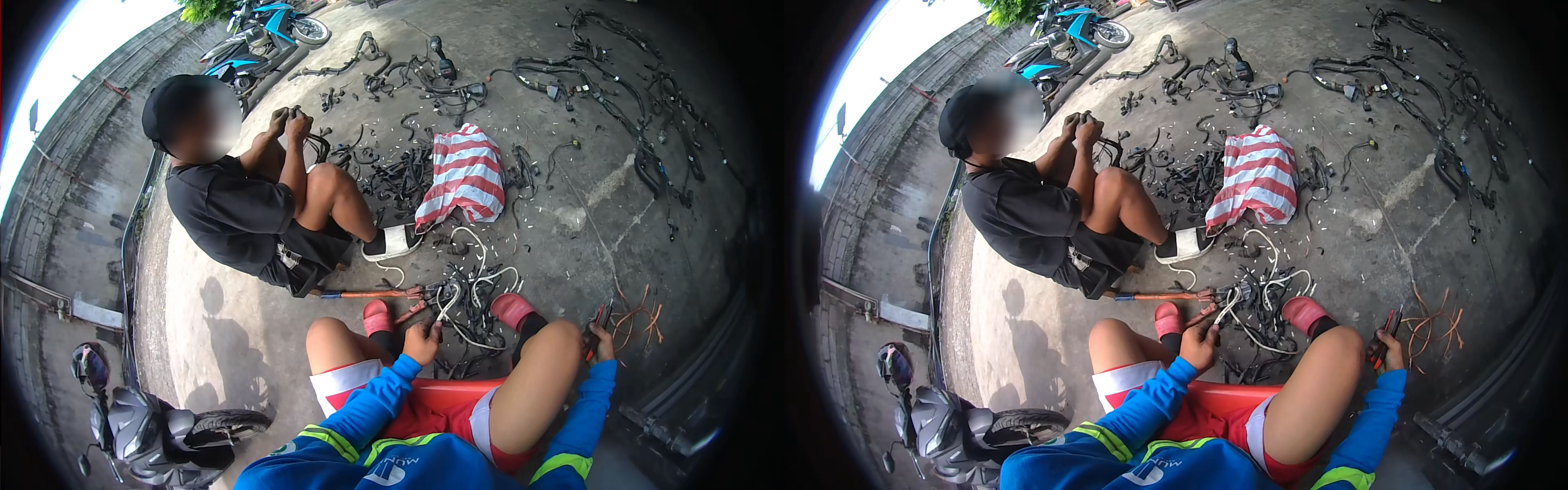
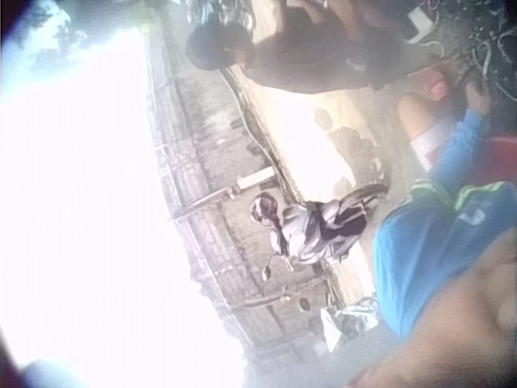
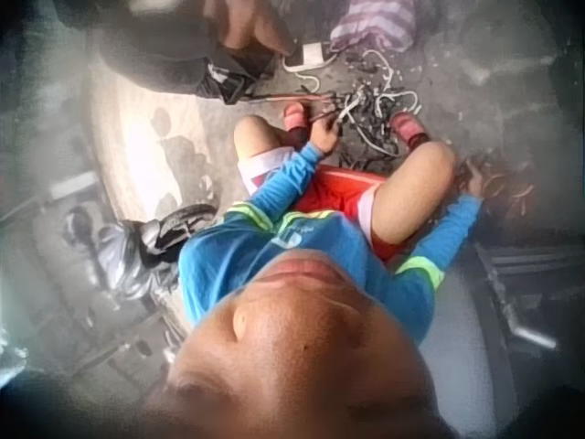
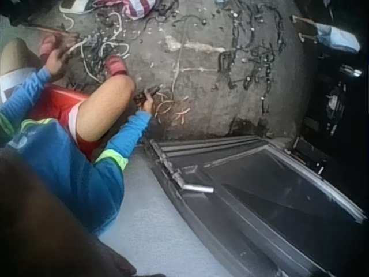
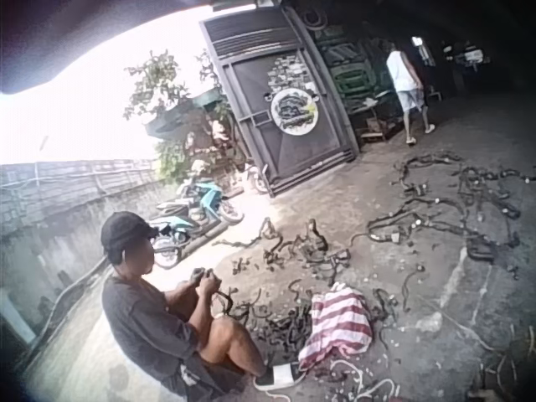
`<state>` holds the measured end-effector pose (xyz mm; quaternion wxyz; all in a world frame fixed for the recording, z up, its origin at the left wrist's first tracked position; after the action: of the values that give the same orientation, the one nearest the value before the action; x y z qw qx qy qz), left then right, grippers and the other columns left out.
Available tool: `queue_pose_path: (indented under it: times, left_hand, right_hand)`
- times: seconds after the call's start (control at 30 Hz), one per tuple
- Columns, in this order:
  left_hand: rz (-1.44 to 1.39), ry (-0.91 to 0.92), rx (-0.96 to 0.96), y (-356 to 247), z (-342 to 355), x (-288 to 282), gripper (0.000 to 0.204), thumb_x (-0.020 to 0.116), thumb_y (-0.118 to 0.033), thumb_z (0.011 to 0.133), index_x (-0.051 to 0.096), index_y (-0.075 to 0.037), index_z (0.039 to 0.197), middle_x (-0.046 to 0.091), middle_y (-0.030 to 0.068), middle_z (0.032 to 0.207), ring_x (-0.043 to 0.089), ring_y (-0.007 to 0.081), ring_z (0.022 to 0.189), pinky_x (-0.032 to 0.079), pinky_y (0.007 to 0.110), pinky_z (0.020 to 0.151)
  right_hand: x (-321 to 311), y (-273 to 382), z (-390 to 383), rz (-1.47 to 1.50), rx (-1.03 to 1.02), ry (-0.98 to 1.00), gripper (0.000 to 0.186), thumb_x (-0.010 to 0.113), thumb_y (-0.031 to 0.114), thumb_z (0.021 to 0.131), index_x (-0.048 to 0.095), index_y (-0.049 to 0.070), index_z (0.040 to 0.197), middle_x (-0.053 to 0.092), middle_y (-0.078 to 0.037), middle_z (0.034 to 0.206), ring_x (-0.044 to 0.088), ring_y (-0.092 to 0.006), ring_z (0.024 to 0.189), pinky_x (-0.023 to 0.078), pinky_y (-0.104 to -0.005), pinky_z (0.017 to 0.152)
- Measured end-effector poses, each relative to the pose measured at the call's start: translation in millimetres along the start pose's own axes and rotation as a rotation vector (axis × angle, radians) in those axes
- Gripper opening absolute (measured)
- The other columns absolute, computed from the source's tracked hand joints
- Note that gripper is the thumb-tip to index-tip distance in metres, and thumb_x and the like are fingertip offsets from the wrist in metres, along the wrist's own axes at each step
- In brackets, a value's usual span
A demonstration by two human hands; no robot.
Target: Repairing or sorting through an automotive wiring harness using pliers and wire.
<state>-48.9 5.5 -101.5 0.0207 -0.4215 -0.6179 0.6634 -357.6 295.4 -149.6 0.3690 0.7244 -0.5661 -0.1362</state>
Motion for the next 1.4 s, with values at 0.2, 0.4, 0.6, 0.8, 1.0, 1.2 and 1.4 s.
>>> queue_pose_path:
  times: [0.2, 0.4, 0.6, 0.8, 1.0, 1.2, 1.4]
  left_hand:
    - [0.024, -0.033, 0.033, 7, -1, -1, 0.029, 0.049, -0.025, 0.087, 0.059, 0.001, 0.081, 0.057, 0.0172, 0.061, 0.059, 0.0333, 0.058, 0.044, 0.038, 0.055]
    - [-0.003, 0.001, -0.015, 3, -2, -3, 0.027, 0.049, -0.024, 0.087, 0.058, 0.001, 0.082, 0.057, 0.0165, 0.06, 0.058, 0.0328, 0.058, 0.044, 0.038, 0.055]
    - [-0.01, -0.01, -0.014, -3, -4, -5, 0.026, 0.049, -0.023, 0.087, 0.057, 0.001, 0.081, 0.058, 0.0157, 0.061, 0.059, 0.0324, 0.058, 0.044, 0.038, 0.056]
    - [0.034, -0.02, 0.0, 1, -4, -4, 0.025, 0.049, -0.022, 0.087, 0.057, 0.001, 0.08, 0.058, 0.0163, 0.061, 0.059, 0.0331, 0.06, 0.044, 0.039, 0.056]
    - [0.032, -0.002, -0.006, -2, -4, -1, 0.024, 0.05, -0.021, 0.086, 0.057, 0.001, 0.077, 0.057, 0.0167, 0.061, 0.059, 0.0333, 0.059, 0.044, 0.039, 0.056]
    - [0.025, 0.008, -0.008, -8, -5, -3, 0.027, 0.05, -0.022, 0.087, 0.056, 0.001, 0.075, 0.056, 0.0162, 0.058, 0.058, 0.0328, 0.058, 0.044, 0.038, 0.055]
    - [-0.023, -0.007, -0.011, -5, -5, -2, 0.029, 0.049, -0.024, 0.087, 0.056, 0.001, 0.075, 0.056, 0.0164, 0.058, 0.058, 0.0327, 0.057, 0.044, 0.038, 0.054]
  right_hand:
    - [4, -17, 19, 0.099, -0.07, 0.024, 0.017, 0.061, 0.022, 0.069, 0.056, 0.008, 0.075, 0.052, -0.004, 0.064, 0.049, -0.0168, 0.054, 0.039, -0.0288, 0.049]
    - [13, -13, 34, 0.081, -0.085, 0.121, 0.012, 0.058, 0.018, 0.07, 0.056, 0.007, 0.074, 0.052, -0.003, 0.064, 0.05, -0.0165, 0.054, 0.04, -0.0288, 0.052]
    - [7, -26, 38, 0.083, -0.103, 0.133, 0.01, 0.057, 0.016, 0.072, 0.055, 0.006, 0.073, 0.053, -0.003, 0.064, 0.05, -0.0162, 0.055, 0.042, -0.0296, 0.053]
    - [7, -14, 4, 0.099, -0.167, 0.052, 0.009, 0.055, 0.016, 0.075, 0.055, 0.008, 0.074, 0.052, 0.0, 0.067, 0.051, -0.0127, 0.063, 0.041, -0.028, 0.06]
    - [-1, -26, -7, 0.174, -0.22, -0.007, 0.01, 0.053, 0.018, 0.077, 0.055, 0.009, 0.073, 0.053, 0.001, 0.069, 0.052, -0.0129, 0.065, 0.042, -0.0284, 0.061]
    - [-1, -17, -23, 0.206, -0.218, 0.024, 0.014, 0.054, 0.021, 0.08, 0.056, 0.009, 0.074, 0.055, 0.001, 0.071, 0.052, -0.0127, 0.066, 0.042, -0.0283, 0.062]
    - [-37, -64, 23, 0.123, -0.227, 0.034, 0.021, 0.055, 0.027, 0.082, 0.056, 0.008, 0.072, 0.054, 0.001, 0.068, 0.051, -0.0118, 0.063, 0.042, -0.0269, 0.061]
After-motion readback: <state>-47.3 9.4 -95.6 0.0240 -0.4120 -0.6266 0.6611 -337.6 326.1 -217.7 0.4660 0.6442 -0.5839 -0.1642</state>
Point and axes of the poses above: each hand's wrist, its own z-axis towards the middle knuckle, its own x-axis out of the palm, y = z × x, the point moved 5 cm from there along z, towards the middle knuckle
